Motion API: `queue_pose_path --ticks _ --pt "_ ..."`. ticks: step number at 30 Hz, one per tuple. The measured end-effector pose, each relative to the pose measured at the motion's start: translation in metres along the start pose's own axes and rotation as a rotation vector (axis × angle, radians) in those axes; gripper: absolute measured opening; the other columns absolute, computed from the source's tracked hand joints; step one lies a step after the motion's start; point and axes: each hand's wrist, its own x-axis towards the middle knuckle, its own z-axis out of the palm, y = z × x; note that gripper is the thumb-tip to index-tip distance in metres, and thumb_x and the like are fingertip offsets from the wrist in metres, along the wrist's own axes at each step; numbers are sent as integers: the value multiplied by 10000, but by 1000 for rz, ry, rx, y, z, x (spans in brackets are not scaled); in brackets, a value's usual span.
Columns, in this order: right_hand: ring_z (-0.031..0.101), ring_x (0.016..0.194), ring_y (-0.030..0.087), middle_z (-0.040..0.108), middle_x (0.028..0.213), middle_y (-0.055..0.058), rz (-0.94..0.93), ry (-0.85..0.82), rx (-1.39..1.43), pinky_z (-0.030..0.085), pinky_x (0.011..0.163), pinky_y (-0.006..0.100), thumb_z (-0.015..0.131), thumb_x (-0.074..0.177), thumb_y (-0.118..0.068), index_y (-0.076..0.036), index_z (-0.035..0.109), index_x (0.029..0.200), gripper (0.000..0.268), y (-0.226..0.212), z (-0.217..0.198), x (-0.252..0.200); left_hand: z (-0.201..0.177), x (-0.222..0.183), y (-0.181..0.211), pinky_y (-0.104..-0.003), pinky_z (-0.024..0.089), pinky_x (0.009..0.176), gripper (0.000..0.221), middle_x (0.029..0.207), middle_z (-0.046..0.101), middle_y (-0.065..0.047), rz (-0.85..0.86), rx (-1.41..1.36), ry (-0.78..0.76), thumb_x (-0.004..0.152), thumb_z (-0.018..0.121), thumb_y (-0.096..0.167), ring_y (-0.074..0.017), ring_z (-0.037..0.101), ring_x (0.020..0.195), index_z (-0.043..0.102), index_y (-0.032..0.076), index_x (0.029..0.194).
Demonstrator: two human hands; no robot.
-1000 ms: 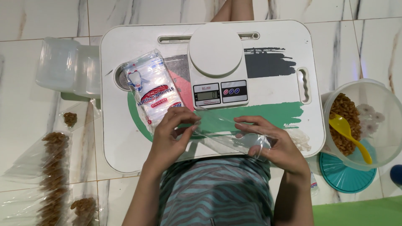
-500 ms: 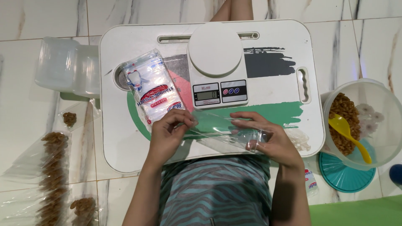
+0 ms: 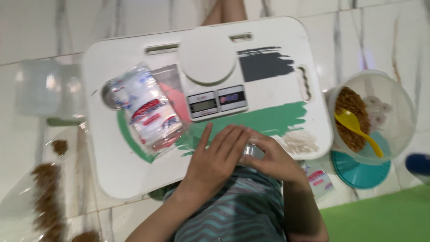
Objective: Portioning pet food into small plastic bags and weighing them on a digital scale.
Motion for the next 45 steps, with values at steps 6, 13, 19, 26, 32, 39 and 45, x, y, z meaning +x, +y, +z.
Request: queue_pose_path --ticks 6,13,19,26,32,39,45 --pt "742 1076 282 619 1385 184 -30 266 453 734 806 352 618 1012 -148 -22 711 1135 199 -15 -63 -37 7 -15 -13 -589 357 1187 863 1353 618 -149 -89 -148 -68 816 881 395 -307 612 1203 464 -2 1460" --pt "702 1014 314 753 1084 165 482 1060 -689 514 872 447 631 1077 -275 -6 759 1138 305 173 -215 -123 -4 -28 -34 -522 521 1091 894 1358 650 -185 -70 -130 24 846 842 482 -342 636 1210 482 -50 1467" --pt "633 1129 460 668 1261 227 1462 672 -576 525 844 572 361 1127 -502 -31 622 1293 563 209 -234 -120 -14 -18 -32 -465 531 962 809 1277 686 -204 -110 -277 135 853 866 326 -320 678 1065 477 -98 1422" --pt "655 881 410 671 986 161 1327 776 -639 507 702 541 543 1065 -303 -62 589 975 262 239 -234 -106 -14 -20 -34 -460 513 1065 761 1317 534 -233 -136 -325 138 805 861 313 -368 589 1218 550 -89 1372" --pt "649 862 395 670 955 163 1368 814 -607 481 706 509 487 982 -162 -69 591 951 143 197 -229 -118 -18 -23 -33 -454 535 1037 762 1258 531 -239 -172 -320 180 778 890 307 -360 588 1171 568 -114 1324" --pt "631 852 484 668 984 216 1373 840 -690 449 740 571 483 892 -169 -36 582 819 181 171 -234 -148 -18 -22 -33 -460 551 1042 758 1260 548 -258 -187 -333 180 769 917 274 -376 607 1183 568 -130 1307" --pt "595 817 254 684 860 114 1060 1082 -349 439 733 460 634 1037 -274 -16 717 815 351 122 -222 -164 -18 -27 -32 -444 538 1067 795 1289 546 -244 -218 -348 157 766 920 280 -353 603 1211 551 -100 1359"
